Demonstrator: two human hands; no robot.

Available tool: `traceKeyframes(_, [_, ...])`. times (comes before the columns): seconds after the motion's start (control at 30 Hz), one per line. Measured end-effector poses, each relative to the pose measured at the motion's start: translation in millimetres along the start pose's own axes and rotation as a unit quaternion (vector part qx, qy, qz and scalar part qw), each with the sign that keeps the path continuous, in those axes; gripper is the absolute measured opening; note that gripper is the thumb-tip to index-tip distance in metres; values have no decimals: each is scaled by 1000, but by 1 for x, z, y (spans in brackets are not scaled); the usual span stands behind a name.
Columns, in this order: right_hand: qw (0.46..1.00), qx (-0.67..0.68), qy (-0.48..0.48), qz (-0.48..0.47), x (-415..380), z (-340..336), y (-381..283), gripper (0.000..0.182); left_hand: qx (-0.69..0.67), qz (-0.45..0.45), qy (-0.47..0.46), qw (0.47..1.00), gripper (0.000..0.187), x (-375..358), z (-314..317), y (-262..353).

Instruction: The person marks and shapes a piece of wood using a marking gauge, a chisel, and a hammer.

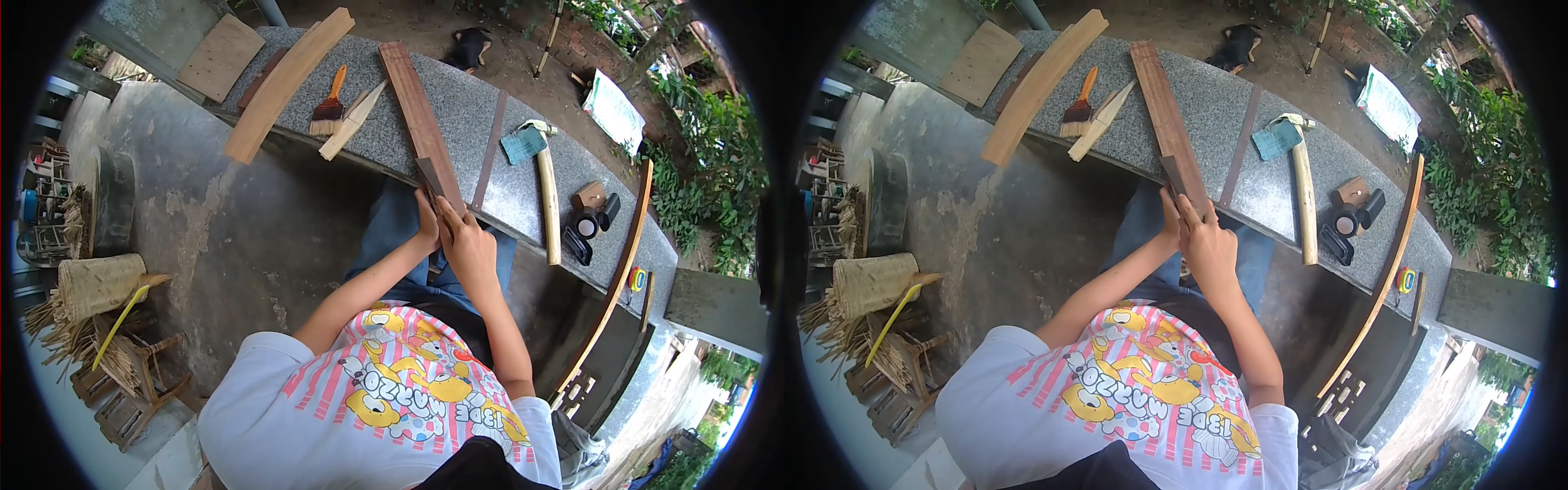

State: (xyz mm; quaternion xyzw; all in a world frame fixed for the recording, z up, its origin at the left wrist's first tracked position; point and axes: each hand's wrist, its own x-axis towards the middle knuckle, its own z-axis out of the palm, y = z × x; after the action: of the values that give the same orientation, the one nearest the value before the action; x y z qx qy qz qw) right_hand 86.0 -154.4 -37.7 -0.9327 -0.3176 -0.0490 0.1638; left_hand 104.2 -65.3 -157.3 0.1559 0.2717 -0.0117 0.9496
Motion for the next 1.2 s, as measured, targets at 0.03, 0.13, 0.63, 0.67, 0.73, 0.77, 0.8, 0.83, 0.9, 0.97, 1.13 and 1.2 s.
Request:
traceKeyframes(0.03, [1000,3,-7,3,-5,-3,1,39,0,3,-2,1000,86,1,0,1])
traceKeyframes(0.13, [999,15,-32,15,-14,-10,5,39,16,-17,-16,1000,91,-2,-3,0])
traceKeyframes(0.63, [999,24,-18,22,-19,-2,7,37,72,0,-20,997,94,-1,-2,1])
traceKeyframes(0.67, [999,23,-16,23,-20,-2,5,37,54,-6,-8,998,93,0,-2,1])
traceKeyframes(0.73, [999,12,-23,29,-20,-2,3,37,58,-14,-6,998,93,1,-5,1])
traceKeyframes(0.77, [999,10,-23,27,-21,-2,4,37,65,-5,-15,998,93,1,-5,1])
traceKeyframes(0.8, [999,22,-15,23,-21,-2,6,37,73,4,-25,997,94,1,-5,1])
traceKeyframes(0.83, [999,34,-6,19,-20,-3,7,38,71,3,-26,997,94,1,-4,1])
traceKeyframes(0.9, [999,46,-14,20,-20,-3,10,38,79,-1,-16,997,95,-1,-3,2])
traceKeyframes(0.97, [997,59,-30,25,-21,-6,11,40,92,1,-15,996,96,-2,-2,2])
traceKeyframes(1.13, [995,68,-60,47,-24,-15,12,41,125,2,-47,991,99,0,-6,3])
traceKeyframes(1.2, [995,68,-62,42,-25,-16,13,41,124,-2,-12,992,101,-1,-3,3])
